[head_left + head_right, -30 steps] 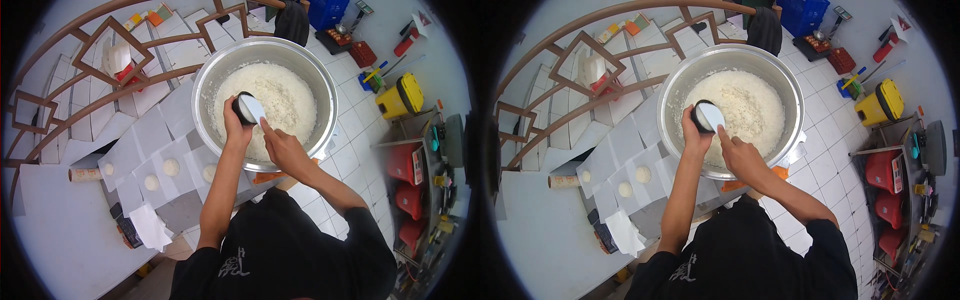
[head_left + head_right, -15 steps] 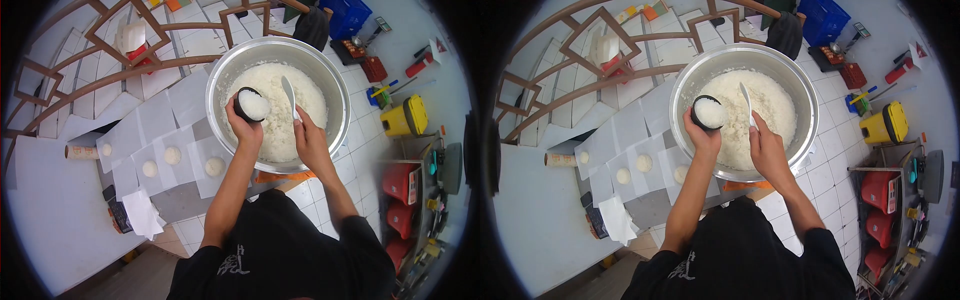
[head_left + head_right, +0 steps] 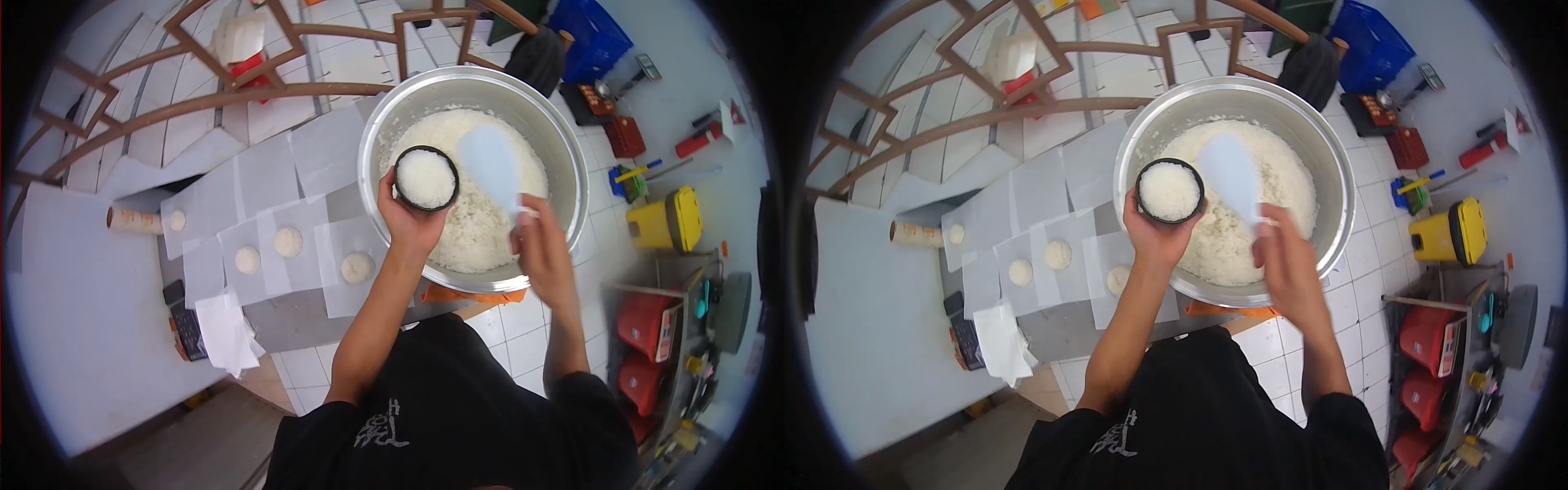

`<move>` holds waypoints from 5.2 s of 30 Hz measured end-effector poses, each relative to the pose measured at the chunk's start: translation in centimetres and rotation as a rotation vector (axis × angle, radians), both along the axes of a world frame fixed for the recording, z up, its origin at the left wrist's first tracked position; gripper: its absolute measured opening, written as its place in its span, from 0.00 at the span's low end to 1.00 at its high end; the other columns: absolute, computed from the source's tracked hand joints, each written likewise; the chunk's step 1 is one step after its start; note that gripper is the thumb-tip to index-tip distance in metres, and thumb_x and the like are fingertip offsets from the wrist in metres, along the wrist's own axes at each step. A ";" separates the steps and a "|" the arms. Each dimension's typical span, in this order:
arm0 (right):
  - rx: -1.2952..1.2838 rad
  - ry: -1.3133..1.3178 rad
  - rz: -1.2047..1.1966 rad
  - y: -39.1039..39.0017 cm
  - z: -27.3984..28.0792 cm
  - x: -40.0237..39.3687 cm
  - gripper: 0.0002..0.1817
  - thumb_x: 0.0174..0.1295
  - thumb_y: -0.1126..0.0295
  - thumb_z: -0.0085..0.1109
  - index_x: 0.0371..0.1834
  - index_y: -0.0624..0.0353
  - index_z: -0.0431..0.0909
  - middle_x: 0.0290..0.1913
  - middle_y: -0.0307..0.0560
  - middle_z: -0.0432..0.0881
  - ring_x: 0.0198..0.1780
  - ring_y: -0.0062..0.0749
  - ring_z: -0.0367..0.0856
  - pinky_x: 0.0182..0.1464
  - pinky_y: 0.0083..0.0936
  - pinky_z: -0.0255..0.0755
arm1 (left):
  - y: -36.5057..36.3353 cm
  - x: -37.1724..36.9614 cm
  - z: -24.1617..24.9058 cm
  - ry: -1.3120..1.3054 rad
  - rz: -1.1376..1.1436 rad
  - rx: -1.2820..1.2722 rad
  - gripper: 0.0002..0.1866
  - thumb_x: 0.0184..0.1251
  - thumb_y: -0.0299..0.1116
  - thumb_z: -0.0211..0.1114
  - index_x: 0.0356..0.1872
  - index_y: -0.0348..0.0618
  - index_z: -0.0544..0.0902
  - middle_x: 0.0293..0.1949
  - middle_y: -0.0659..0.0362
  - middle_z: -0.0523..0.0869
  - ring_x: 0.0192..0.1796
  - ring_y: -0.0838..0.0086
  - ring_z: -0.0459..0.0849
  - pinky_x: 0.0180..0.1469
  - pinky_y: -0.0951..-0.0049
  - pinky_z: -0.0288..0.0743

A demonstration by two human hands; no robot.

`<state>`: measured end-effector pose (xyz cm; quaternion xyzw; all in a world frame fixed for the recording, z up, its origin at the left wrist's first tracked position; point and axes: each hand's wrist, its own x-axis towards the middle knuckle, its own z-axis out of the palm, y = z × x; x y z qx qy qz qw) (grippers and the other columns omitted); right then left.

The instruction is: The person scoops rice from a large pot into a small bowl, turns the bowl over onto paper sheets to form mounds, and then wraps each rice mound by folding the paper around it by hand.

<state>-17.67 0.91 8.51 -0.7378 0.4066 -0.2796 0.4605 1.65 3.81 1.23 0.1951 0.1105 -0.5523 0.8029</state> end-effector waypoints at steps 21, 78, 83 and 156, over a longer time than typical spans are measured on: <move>0.241 0.113 0.679 13.6 -6.1 15.8 0.24 0.80 0.54 0.36 0.33 0.62 0.69 0.19 0.45 0.70 0.19 0.28 0.70 0.23 0.24 0.61 | 24.6 10.2 -3.8 0.159 0.320 -0.109 0.26 0.69 0.54 0.51 0.58 0.49 0.81 0.59 0.58 0.83 0.64 0.60 0.78 0.67 0.50 0.69; -0.449 0.823 -0.020 -0.1 2.5 3.1 0.15 0.75 0.61 0.48 0.52 0.58 0.79 0.35 0.53 0.83 0.39 0.43 0.82 0.45 0.34 0.73 | 36.2 33.8 -7.0 -0.298 -0.032 -0.307 0.38 0.69 0.52 0.58 0.75 0.44 0.61 0.75 0.41 0.60 0.72 0.37 0.64 0.66 0.37 0.69; -0.980 1.070 0.215 -16.1 -3.1 3.8 0.11 0.73 0.59 0.50 0.47 0.49 0.80 0.39 0.47 0.86 0.51 0.47 0.81 0.56 0.55 0.62 | 23.5 11.0 -10.5 0.217 -0.087 -0.017 0.33 0.73 0.55 0.50 0.68 0.40 0.70 0.67 0.43 0.73 0.70 0.39 0.68 0.69 0.38 0.63; -0.333 1.222 0.711 -22.2 7.9 9.7 0.15 0.70 0.64 0.48 0.38 0.64 0.82 0.29 0.49 0.84 0.28 0.35 0.83 0.34 0.36 0.76 | -8.7 0.6 -2.4 -0.070 -0.215 0.038 0.29 0.71 0.56 0.49 0.64 0.50 0.75 0.64 0.55 0.78 0.68 0.56 0.74 0.68 0.48 0.67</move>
